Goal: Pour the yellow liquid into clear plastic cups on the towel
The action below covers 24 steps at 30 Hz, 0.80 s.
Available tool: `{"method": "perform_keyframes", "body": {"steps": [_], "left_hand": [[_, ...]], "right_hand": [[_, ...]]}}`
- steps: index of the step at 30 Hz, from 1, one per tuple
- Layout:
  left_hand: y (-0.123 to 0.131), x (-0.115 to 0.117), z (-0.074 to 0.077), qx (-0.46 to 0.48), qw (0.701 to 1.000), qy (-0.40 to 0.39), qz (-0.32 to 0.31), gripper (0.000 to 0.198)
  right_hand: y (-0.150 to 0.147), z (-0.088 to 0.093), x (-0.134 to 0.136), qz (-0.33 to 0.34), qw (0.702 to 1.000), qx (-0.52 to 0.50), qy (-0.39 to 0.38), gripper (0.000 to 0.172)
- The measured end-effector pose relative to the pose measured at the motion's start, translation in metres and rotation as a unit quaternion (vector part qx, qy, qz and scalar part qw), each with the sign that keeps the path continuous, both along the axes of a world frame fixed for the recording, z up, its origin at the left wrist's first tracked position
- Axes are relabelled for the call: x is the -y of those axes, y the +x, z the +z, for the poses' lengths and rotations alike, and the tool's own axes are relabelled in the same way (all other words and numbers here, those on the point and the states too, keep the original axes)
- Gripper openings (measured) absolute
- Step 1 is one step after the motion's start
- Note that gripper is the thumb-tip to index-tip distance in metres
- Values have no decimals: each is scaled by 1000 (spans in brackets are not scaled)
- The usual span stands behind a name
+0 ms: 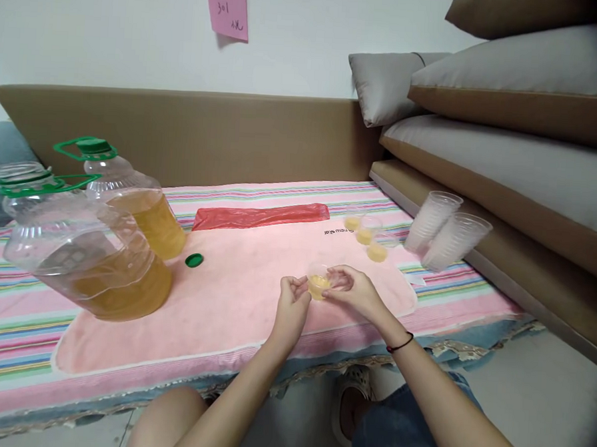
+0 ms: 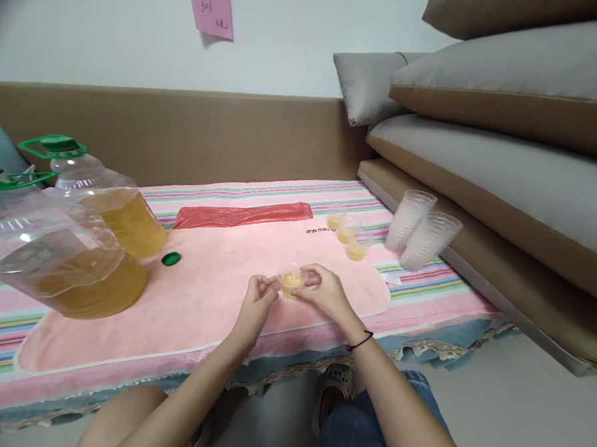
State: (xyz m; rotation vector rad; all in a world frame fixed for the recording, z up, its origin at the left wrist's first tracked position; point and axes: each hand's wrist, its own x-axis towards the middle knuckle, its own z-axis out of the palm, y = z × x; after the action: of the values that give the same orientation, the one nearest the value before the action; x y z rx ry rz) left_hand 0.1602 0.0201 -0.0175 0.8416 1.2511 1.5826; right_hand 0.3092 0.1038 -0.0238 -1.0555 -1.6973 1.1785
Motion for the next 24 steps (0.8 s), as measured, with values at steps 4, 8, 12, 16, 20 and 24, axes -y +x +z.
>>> {"method": "perform_keyframes", "body": {"steps": [4,8,12,16,20,24], "left_hand": [[5,0,2,-3,1000,9,-6,28],[9,1,9,-21,999,21,-34,29],[13,-2,17,-87,991,36,-92,25],[20,-7,21,-115,979,51,-161,23],[27,-6,15,-190,960,45,-202,28],[31,4,2,-384,895,69,-216,32]], "right_hand": [[-3,0,0,-7,1000,-16,-8,45],[0,3,0,-10,999,-49,-15,44],[12,11,-1,-28,996,-82,-24,46],[32,15,-7,-69,992,-103,-29,46],[60,14,-16,-128,985,-116,-26,51],[94,11,-25,-190,974,-119,-22,53]]}}
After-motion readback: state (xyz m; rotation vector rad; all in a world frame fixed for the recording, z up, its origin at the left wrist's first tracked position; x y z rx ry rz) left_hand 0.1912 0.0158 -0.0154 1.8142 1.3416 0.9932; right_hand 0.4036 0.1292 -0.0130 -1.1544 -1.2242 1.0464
